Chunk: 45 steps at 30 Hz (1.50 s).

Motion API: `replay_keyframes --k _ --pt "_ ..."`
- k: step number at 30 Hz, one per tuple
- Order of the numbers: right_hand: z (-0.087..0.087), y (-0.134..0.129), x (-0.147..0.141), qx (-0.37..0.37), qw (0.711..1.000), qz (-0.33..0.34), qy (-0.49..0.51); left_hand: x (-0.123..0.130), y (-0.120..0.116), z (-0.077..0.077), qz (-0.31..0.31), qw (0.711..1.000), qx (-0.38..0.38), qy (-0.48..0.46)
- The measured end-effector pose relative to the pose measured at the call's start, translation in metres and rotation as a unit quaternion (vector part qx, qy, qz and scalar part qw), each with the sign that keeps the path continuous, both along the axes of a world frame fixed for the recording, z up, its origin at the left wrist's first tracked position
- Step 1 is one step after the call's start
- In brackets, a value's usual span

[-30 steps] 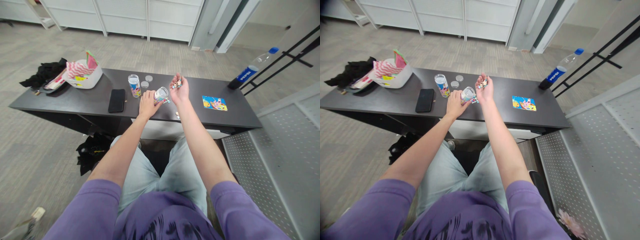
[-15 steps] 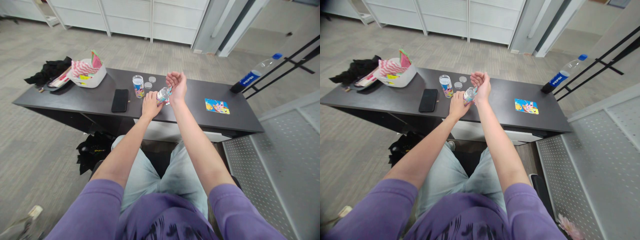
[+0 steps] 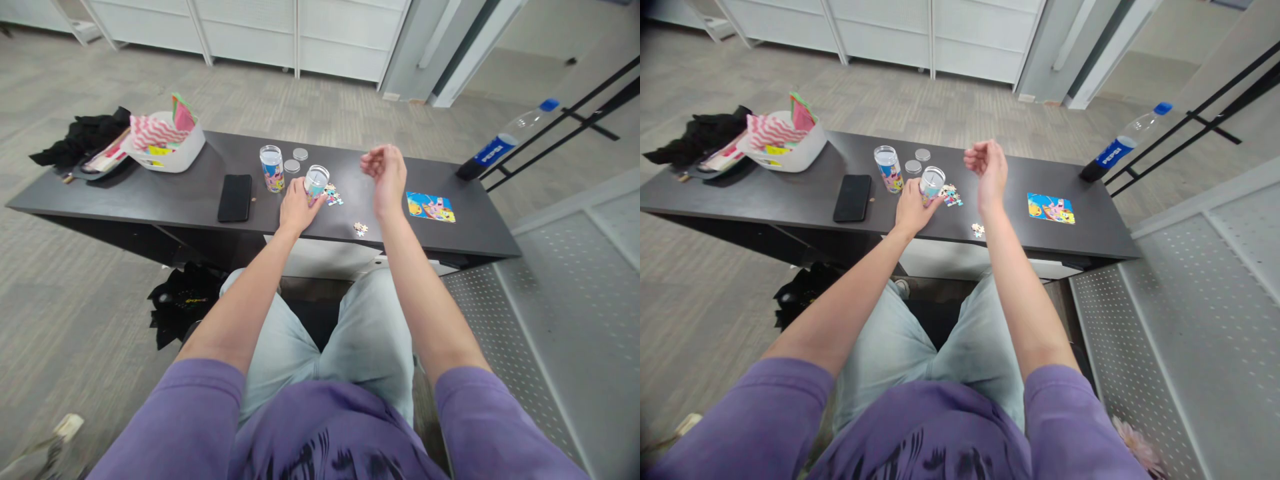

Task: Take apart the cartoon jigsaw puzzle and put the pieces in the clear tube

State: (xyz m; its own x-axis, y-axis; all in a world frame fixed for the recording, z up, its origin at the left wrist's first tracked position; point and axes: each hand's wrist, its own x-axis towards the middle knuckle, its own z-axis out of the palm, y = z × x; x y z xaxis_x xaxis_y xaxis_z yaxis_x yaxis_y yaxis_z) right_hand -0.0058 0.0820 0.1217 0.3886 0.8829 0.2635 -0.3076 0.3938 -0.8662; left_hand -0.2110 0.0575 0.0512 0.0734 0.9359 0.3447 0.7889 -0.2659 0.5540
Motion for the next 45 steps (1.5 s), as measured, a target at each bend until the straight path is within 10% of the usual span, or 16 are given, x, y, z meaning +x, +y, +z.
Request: replay_keyframes --k 10,15,31,45 --pt "-0.067 -0.143 0.064 -0.129 0.958 0.102 -0.234 0.0 0.004 -0.008 0.007 0.999 -0.005 -0.04" --pt "-0.09 -0.143 0.058 -0.151 0.96 0.103 -0.213 0.0 0.003 -0.006 0.014 0.999 -0.006 -0.037" --pt "-0.089 -0.141 0.071 -0.228 0.967 0.08 -0.085 0.001 0.0 0.002 0.02 0.999 -0.033 -0.025" --pt "-0.088 -0.104 0.078 -0.161 0.966 0.057 -0.193 0.001 -0.001 0.004 0.022 0.999 -0.038 -0.026"
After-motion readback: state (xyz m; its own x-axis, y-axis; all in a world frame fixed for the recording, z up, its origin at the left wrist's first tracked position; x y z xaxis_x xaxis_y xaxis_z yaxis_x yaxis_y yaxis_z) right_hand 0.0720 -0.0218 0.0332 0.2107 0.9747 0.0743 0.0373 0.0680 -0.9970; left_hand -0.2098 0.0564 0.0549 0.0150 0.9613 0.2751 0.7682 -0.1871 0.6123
